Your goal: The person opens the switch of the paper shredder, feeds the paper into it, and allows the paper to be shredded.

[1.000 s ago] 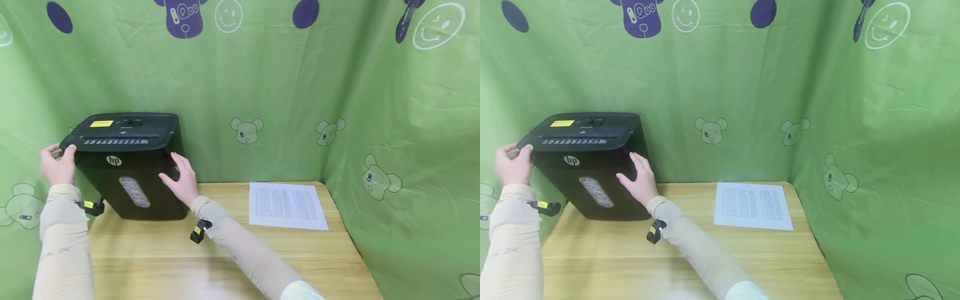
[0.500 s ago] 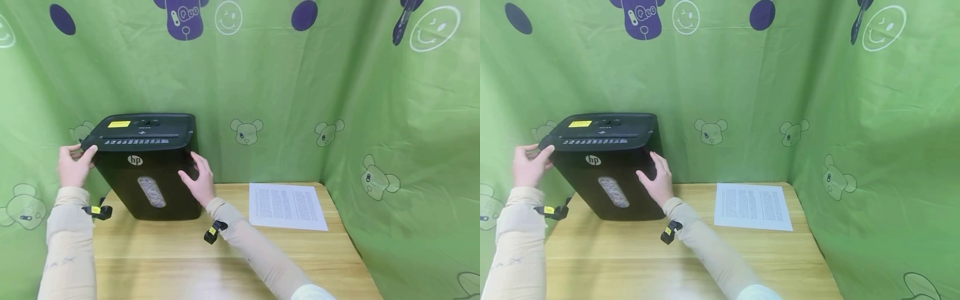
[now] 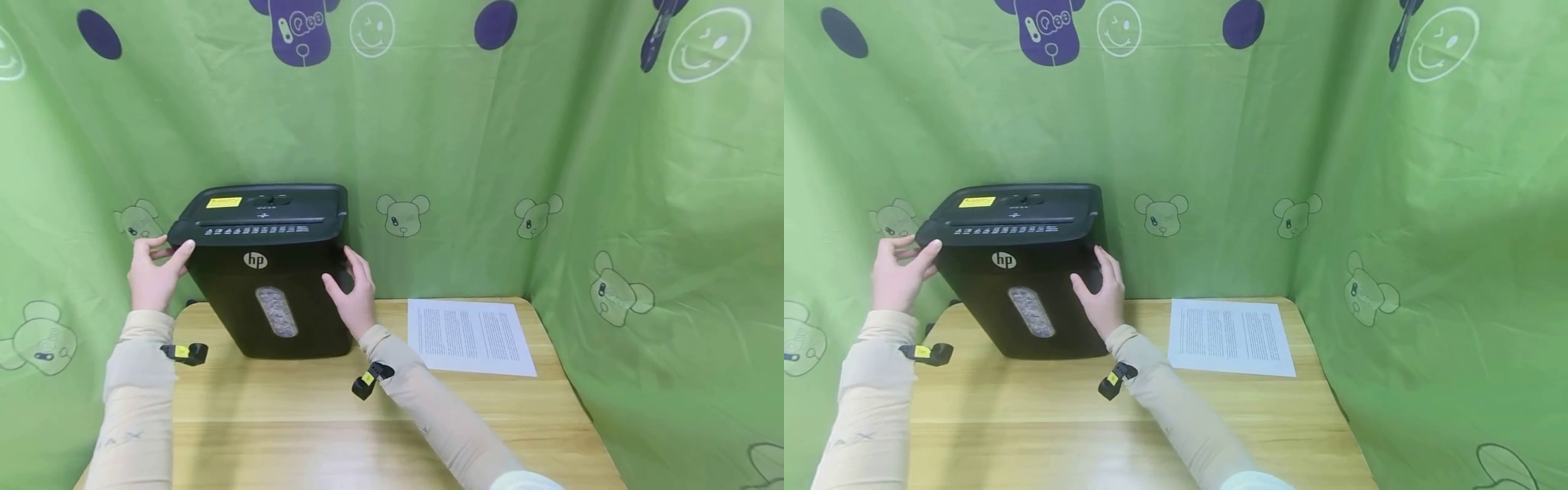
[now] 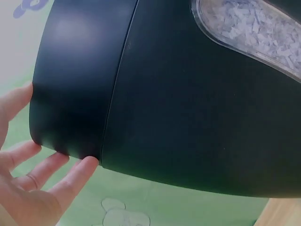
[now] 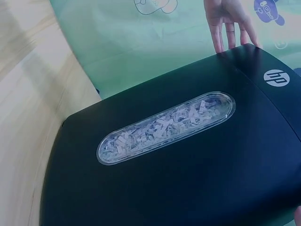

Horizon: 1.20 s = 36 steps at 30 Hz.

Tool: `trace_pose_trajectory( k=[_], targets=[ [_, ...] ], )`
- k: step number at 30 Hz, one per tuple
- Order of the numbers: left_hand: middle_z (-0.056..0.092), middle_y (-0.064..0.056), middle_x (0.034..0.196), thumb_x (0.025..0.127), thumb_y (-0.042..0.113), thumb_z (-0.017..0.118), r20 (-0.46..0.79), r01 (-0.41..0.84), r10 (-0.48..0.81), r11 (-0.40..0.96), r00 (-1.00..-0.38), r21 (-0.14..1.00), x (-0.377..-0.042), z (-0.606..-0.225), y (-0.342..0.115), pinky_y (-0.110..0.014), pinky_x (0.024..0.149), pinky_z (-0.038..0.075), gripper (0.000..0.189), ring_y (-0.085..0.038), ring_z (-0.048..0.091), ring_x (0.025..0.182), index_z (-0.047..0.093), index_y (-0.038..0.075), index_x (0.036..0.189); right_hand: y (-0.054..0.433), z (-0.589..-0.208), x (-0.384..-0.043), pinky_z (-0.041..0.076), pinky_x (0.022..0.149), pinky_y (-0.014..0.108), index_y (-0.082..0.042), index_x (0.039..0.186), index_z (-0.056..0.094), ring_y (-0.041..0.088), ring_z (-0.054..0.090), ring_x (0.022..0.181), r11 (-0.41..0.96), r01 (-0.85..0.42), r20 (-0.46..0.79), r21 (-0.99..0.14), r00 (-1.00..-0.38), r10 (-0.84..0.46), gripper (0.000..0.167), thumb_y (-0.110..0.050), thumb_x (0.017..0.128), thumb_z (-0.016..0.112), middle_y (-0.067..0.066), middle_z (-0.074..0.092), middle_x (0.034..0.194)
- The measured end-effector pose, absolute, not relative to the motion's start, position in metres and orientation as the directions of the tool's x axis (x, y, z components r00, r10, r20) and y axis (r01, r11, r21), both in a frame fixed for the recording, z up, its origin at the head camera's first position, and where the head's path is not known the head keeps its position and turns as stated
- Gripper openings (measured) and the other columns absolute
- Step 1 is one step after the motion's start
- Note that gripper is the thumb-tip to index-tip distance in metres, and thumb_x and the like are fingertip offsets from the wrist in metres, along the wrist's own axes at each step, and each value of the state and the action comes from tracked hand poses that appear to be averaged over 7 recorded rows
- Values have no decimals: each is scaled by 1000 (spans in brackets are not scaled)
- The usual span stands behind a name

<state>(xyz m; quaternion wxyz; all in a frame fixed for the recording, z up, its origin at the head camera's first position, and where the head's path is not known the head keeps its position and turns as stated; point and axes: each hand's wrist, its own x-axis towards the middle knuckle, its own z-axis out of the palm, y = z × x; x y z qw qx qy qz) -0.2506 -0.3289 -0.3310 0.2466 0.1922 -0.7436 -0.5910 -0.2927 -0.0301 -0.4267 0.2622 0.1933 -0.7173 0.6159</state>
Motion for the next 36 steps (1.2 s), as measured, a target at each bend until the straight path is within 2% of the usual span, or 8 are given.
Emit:
trace_pose_trajectory(
  k=[7,12,15,18,24,29,36],
  targets=[
    [49,11,104,85,37,73,174,-6,-559,305,-811,952,-255,-335,-310,-10,68,54,62,1,57,75,44,13,135,-15,-430,-295,44,109,41,-7,142,46,29,51,129,200,-605,630,-771,-770,101,60,-18,89,70,15,49,142],
    [57,-5,120,85,42,72,207,-4,-542,363,-814,932,-256,-337,-291,-8,68,51,67,2,56,77,43,12,137,1,-431,-297,43,110,42,-7,142,46,29,50,129,188,-592,618,-784,-774,137,60,-18,89,70,15,48,142],
    [59,-12,127,85,45,71,240,1,-532,409,-812,912,-257,-338,-278,-11,72,49,68,-2,56,83,44,11,137,12,-430,-298,43,110,41,-7,142,46,28,49,129,173,-582,606,-794,-781,153,60,-17,88,71,14,48,142],
    [61,-14,129,84,47,71,263,8,-525,438,-809,899,-258,-339,-266,-17,77,49,68,-12,60,92,45,11,136,24,-430,-300,42,111,41,-6,142,46,29,49,130,155,-574,594,-804,-788,162,60,-14,88,71,15,48,142],
    [60,-16,128,84,46,71,287,55,-492,433,-822,900,-262,-342,-244,-36,91,54,68,-31,64,107,45,9,135,44,-424,-298,39,111,52,5,141,43,41,46,130,138,-572,588,-809,-787,187,60,-3,87,69,27,45,141],
    [59,-19,127,84,42,74,321,107,-469,427,-823,898,-267,-346,-228,-44,93,55,66,-33,66,105,46,7,133,57,-404,-280,39,110,55,12,139,42,44,46,128,147,-573,591,-807,-780,204,58,0,88,67,32,44,138],
    [58,-20,127,83,39,75,348,147,-456,419,-819,896,-270,-348,-210,-44,94,54,66,-36,65,103,46,5,131,71,-398,-273,37,112,53,11,140,41,43,45,129,148,-557,576,-817,-787,221,57,-1,90,65,31,43,139]
  ],
)
